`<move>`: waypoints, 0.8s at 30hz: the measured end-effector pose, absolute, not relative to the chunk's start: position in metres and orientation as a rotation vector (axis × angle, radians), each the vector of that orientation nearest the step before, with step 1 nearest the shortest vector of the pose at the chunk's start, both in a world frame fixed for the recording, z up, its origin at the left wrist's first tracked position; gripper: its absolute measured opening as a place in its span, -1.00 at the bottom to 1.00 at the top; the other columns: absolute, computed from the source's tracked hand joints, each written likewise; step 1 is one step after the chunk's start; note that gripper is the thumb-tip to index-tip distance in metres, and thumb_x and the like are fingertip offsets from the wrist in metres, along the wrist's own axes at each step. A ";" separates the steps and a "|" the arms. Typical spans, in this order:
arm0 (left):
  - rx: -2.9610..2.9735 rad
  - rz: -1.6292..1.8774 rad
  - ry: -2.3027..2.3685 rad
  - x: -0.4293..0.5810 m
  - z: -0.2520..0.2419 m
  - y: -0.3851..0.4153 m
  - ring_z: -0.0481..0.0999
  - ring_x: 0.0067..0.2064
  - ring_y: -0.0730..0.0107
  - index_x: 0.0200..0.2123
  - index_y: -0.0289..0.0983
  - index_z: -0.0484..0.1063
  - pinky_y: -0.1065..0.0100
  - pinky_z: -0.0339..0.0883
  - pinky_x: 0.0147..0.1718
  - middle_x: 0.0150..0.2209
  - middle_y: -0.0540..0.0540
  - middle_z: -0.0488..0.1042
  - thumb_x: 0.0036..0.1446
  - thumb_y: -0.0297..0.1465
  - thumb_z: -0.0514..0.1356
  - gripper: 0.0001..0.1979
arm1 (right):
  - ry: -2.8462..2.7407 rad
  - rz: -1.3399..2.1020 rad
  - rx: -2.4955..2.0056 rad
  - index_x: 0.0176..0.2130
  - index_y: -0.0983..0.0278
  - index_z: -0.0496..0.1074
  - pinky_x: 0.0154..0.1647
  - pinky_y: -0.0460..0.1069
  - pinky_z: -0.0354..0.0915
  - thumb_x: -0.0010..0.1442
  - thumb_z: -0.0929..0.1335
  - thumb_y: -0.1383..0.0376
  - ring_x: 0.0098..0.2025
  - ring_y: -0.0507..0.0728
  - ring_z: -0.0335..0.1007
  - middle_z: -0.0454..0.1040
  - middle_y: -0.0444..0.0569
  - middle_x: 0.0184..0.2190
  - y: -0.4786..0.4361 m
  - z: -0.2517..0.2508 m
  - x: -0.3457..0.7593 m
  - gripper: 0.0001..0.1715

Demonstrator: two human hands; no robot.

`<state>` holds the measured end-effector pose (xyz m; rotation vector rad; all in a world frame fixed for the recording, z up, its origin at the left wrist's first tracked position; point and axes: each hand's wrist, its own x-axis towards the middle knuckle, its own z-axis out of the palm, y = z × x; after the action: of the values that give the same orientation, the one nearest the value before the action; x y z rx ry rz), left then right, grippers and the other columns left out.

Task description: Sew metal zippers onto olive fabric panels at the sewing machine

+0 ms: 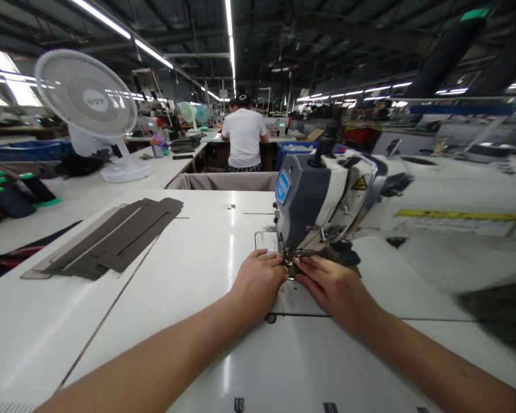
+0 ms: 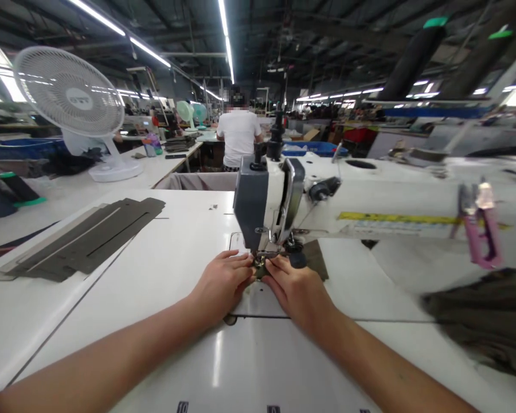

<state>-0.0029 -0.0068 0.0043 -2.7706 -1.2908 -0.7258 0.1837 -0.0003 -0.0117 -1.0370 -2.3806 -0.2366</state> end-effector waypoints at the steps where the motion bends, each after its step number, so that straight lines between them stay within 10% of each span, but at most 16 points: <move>1: -2.768 -0.741 -1.282 -0.003 0.003 -0.006 0.46 -0.12 0.35 -0.42 -0.28 0.41 0.27 0.20 -0.01 -0.26 -0.06 0.52 0.14 -0.46 0.13 -0.89 | -2.382 -0.228 -1.041 -0.12 0.40 0.41 -0.14 0.05 0.37 0.24 0.19 0.30 -0.13 0.19 0.42 0.46 0.14 -0.12 0.000 -0.012 0.183 -0.68; 24: -2.702 -0.833 -1.024 -0.007 0.011 0.000 0.52 -0.24 0.33 -0.45 -0.28 0.40 0.15 0.24 -0.01 -0.35 -0.09 0.53 0.10 -0.57 0.05 -0.82 | -2.446 -0.053 -1.085 -0.24 0.35 0.41 -0.23 -0.05 0.31 0.14 0.25 0.46 -0.19 0.13 0.42 0.49 0.06 -0.24 0.003 0.008 0.171 -0.81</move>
<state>-0.0068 0.0002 0.0111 -2.7019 -1.0239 -0.8329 0.1706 0.0030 0.0078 -1.0851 -2.4455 -0.0529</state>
